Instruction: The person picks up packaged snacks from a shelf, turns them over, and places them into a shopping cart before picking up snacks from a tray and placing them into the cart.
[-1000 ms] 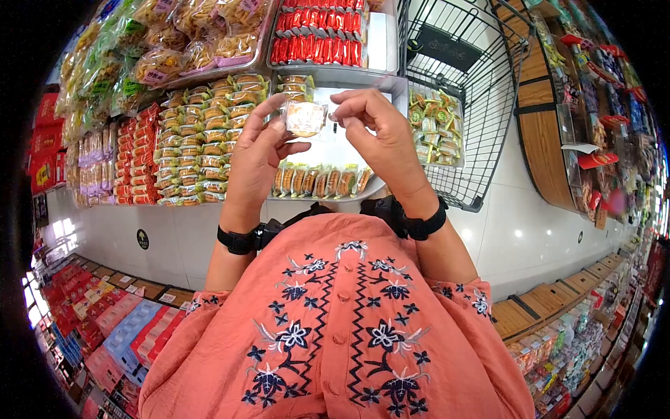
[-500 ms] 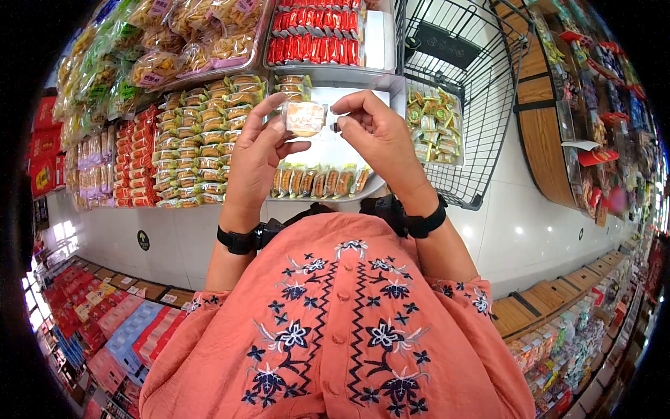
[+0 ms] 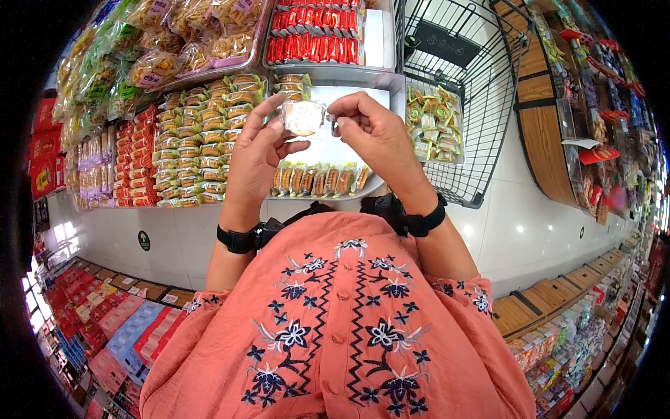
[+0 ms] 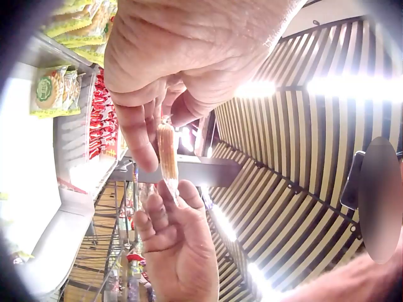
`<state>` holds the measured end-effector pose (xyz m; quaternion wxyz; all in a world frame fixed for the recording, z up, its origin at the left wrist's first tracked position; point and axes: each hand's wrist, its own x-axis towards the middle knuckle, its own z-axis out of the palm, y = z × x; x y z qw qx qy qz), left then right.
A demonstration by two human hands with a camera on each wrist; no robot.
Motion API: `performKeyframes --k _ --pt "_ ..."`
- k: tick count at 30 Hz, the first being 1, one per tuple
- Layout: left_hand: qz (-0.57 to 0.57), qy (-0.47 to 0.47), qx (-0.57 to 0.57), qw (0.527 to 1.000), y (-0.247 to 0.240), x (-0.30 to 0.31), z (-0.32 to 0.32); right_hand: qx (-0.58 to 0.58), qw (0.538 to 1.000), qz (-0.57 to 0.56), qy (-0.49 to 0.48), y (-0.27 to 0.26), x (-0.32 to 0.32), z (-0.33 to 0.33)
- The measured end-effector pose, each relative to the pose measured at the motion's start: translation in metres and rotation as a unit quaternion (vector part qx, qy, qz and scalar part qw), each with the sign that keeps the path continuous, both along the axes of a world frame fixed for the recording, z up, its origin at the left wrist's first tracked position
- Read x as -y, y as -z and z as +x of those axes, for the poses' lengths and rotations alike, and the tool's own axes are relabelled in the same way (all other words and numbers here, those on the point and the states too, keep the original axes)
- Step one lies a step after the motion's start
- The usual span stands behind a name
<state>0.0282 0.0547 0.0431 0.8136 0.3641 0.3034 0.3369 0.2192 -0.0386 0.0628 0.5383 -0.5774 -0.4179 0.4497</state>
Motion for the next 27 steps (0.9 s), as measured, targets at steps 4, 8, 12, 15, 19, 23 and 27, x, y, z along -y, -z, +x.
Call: performKeyframes --k 4,8,12,15,19,23,27 --pt "0.013 0.016 -0.006 1.000 0.0035 -0.0009 -0.0030 0.011 1.000 0.003 -0.005 -0.0001 0.0003 -0.0009" --pt "0.009 0.012 -0.002 1.000 0.0000 0.0003 -0.0032 0.010 1.000 0.005 0.000 0.0013 0.0005 -0.0021" --pt "0.005 0.006 0.007 1.000 -0.0013 0.0012 -0.0039 0.025 1.000 0.004 0.003 0.0026 0.0010 -0.0019" --pt "0.012 0.008 0.006 1.000 -0.0025 0.0020 -0.0048 0.021 1.000 0.004 0.006 0.0027 0.0015 -0.0018" --pt "0.014 0.010 0.005 1.000 -0.0041 0.0034 -0.0062 0.017 1.000 -0.004 0.010 0.0012 0.0024 -0.0036" --pt "0.034 0.022 -0.002 0.999 -0.0034 0.0043 -0.0074 0.016 1.000 -0.003 0.006 0.0020 0.0032 -0.0039" --pt "0.031 0.023 0.000 0.999 -0.0038 0.0043 -0.0084 0.025 1.000 -0.005 -0.002 0.0000 0.0037 -0.0060"
